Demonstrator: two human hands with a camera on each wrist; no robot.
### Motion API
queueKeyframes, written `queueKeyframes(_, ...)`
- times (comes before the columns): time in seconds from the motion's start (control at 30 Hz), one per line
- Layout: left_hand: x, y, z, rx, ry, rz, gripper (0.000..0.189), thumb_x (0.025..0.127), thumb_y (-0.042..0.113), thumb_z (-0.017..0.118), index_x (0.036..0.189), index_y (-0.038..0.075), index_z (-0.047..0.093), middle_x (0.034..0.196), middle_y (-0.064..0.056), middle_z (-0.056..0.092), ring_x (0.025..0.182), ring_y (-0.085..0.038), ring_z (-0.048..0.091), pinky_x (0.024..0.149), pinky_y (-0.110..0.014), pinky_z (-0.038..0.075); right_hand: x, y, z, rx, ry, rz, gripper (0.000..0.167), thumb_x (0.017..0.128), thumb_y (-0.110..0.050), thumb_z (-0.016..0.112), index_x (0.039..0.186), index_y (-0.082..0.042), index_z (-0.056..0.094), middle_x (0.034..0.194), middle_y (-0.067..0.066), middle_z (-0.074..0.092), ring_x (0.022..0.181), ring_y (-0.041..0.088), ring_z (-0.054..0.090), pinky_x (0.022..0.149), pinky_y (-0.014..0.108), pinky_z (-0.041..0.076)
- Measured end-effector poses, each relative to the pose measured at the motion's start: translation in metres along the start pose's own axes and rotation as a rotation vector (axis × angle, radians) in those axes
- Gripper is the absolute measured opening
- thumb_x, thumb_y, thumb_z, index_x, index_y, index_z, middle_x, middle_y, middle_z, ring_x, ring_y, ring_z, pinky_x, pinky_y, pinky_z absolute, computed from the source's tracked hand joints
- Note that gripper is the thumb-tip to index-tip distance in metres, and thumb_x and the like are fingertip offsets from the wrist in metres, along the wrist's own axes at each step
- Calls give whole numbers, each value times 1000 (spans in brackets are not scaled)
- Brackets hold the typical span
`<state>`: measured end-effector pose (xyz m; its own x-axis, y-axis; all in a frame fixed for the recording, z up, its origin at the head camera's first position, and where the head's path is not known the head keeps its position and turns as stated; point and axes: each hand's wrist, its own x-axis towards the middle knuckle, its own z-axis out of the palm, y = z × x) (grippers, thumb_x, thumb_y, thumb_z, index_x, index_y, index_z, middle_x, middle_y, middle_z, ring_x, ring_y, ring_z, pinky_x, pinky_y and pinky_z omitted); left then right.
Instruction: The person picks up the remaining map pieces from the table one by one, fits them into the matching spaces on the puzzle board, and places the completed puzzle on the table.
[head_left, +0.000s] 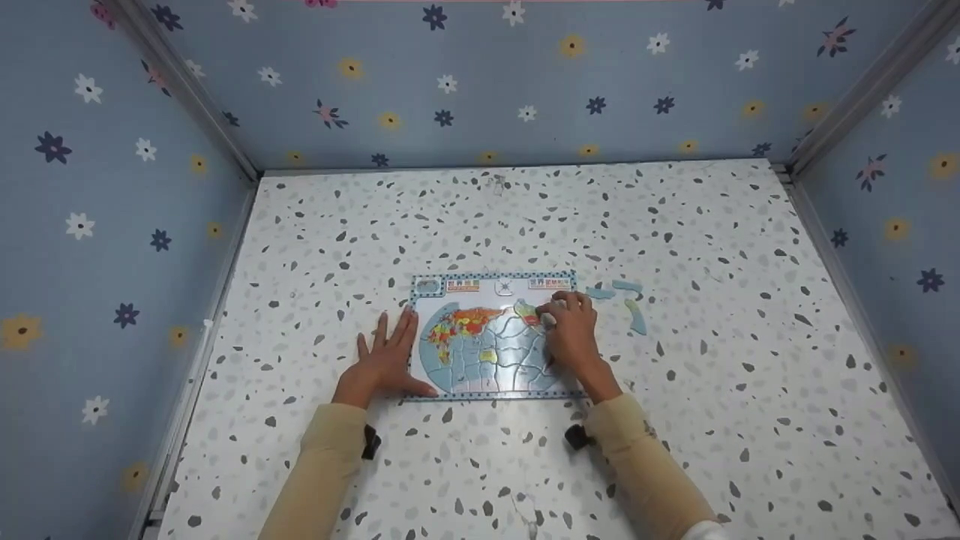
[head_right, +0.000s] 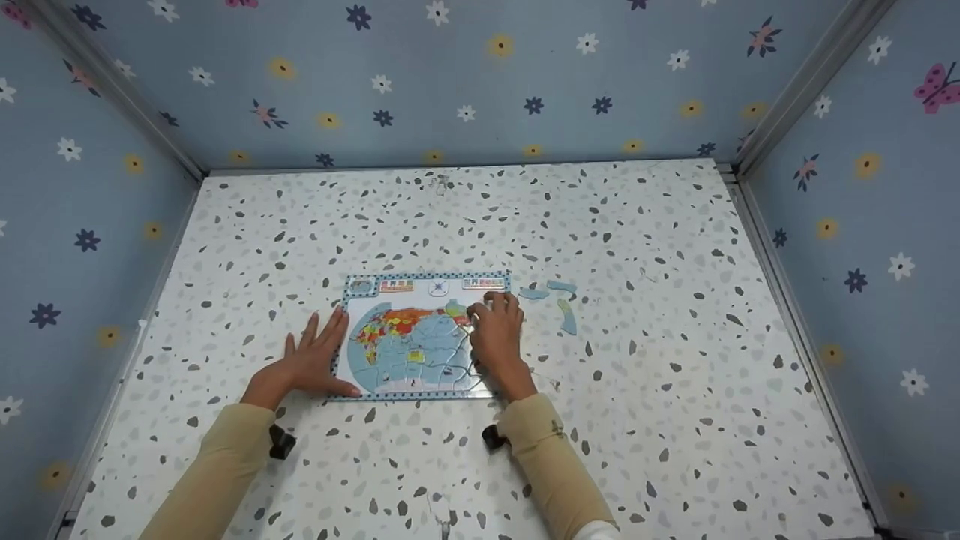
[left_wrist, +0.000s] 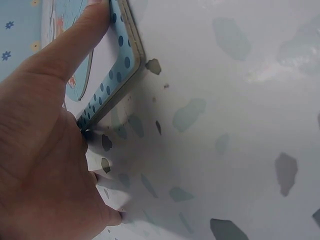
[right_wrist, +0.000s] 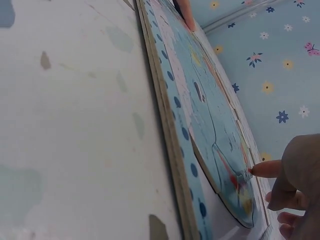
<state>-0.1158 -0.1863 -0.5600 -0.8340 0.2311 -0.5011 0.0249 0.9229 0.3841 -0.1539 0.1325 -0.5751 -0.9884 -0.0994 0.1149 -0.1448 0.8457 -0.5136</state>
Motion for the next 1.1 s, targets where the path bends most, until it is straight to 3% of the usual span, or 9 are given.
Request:
queueKeyframes(0.2, 1, 0, 1, 1, 2, 0, 139, 57, 67, 79, 154, 18, -8, 161, -1, -18, 144, -36, -24, 109, -69, -11, 1, 0, -1, 12, -11, 25, 33, 86, 5, 55, 108, -12, 72, 130, 11, 54, 128, 33, 36, 106, 52, 27)
queueKeyframes(0.43, 2, 0, 1, 11, 0, -5, 140, 57, 68, 79, 154, 19, -9, 160, -1, -19, 144, -36, -24, 109, -69, -10, -2, 3, -2, 18, 73, 17, 20, 91, -9, 58, 108, -8, 68, 127, 13, 56, 124, 33, 43, 102, 52, 32)
queueKeyframes(0.6, 1, 0, 0, 8, -4, -9, 139, 58, 68, 79, 154, 18, -9, 160, -1, -20, 144, -36, -24, 109, -68, -11, -4, 8, -8, 36, 84, 66, 20, 94, -15, 57, 111, -9, 66, 129, 12, 54, 126, 31, 40, 105, 51, 29)
queueKeyframes(0.9, 0, 0, 1, 12, 4, -1, 139, 58, 67, 79, 154, 18, -8, 161, -1, -19, 144, -36, -24, 109, -69, -10, -6, 23, -21, 48, 166, 116, 20, 90, -12, 63, 108, -7, 67, 128, 14, 54, 125, 34, 41, 103, 54, 28)
queueKeyframes(1.1, -2, -1, 0, 2, 14, 5, 140, 57, 66, 80, 154, 18, -8, 161, -2, -18, 145, -36, -23, 109, -69, -10, -9, 31, -25, 52, 169, 160, 21, 90, -13, 62, 109, -7, 65, 130, 14, 52, 126, 34, 40, 106, 53, 26)
